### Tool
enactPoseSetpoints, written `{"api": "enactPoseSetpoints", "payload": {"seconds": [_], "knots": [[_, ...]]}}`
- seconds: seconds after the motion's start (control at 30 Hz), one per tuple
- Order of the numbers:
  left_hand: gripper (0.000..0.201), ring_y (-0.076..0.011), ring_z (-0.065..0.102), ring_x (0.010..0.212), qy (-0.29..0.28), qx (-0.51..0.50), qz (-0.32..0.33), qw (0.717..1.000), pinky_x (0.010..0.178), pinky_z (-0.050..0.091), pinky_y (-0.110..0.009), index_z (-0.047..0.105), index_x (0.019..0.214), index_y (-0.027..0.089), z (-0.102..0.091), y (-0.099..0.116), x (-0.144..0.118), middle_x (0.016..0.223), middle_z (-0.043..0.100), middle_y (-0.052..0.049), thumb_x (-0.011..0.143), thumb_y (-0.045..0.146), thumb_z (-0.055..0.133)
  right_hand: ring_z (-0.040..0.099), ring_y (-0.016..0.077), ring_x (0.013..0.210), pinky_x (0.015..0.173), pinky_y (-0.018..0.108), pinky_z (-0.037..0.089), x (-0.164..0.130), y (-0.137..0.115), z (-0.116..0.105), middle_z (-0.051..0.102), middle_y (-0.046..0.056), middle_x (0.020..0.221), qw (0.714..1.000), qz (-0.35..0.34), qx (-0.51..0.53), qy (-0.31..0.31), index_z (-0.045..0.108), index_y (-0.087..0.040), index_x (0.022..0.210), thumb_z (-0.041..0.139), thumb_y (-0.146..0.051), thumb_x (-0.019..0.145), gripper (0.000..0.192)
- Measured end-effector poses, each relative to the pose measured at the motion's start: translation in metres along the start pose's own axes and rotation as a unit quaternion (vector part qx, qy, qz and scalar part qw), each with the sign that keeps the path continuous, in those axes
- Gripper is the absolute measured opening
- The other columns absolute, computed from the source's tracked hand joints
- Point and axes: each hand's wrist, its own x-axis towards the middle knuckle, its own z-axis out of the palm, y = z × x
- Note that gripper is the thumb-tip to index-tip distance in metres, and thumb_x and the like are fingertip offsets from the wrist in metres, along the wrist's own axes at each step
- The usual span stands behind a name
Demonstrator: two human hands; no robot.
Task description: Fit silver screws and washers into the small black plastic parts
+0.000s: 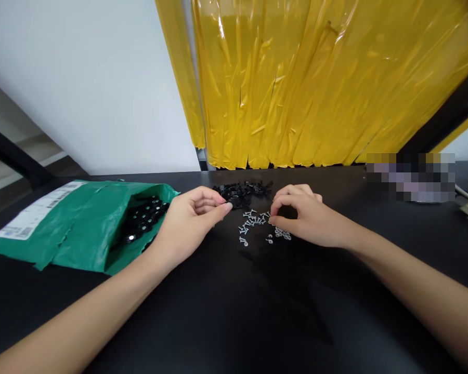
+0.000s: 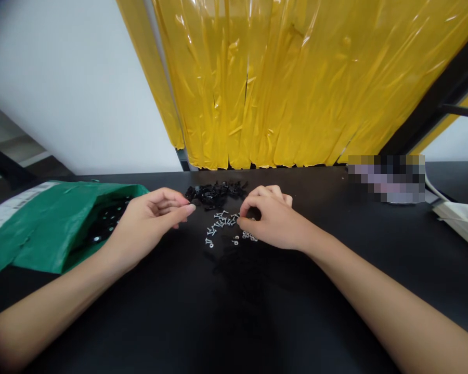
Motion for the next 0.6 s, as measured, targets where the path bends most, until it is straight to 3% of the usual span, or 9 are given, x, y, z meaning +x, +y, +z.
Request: {"api": "enactPoseSetpoints", "payload": {"seconds": [0.33,0.6], "knots": [[0.029,-0.0150,0.068,0.072,-0.045,-0.007,-0.021,0.999,0.061,0.051,-0.026,0.070,0.106,0.018,0.0024,0.0007,-0.0041,0.092,0.079,-0.006,0.085,0.035,0.080,0.050,0.0358,0.127,0.106,0.062,0.037,-0.0005,0.0026,0.0062,0.066,0.007,0.117,0.999,-0.037,-0.024,-0.029,0.071,-0.029,0.092,0.060,-0.034,0.096,0.013],[0.034,-0.0116,0.063,0.068,-0.143,-0.169,-0.064,0.973,0.058,0.049,-0.023,0.069,0.123,0.017,0.0043,0.0032,-0.0070,0.093,0.078,-0.006,0.093,0.032,0.073,0.052,0.0328,0.126,0.108,0.058,0.035,0.0011,0.0031,0.0053,0.070,0.005,0.119,0.999,-0.049,0.020,0.008,0.066,-0.027,0.091,0.054,-0.032,0.102,0.017]]}}
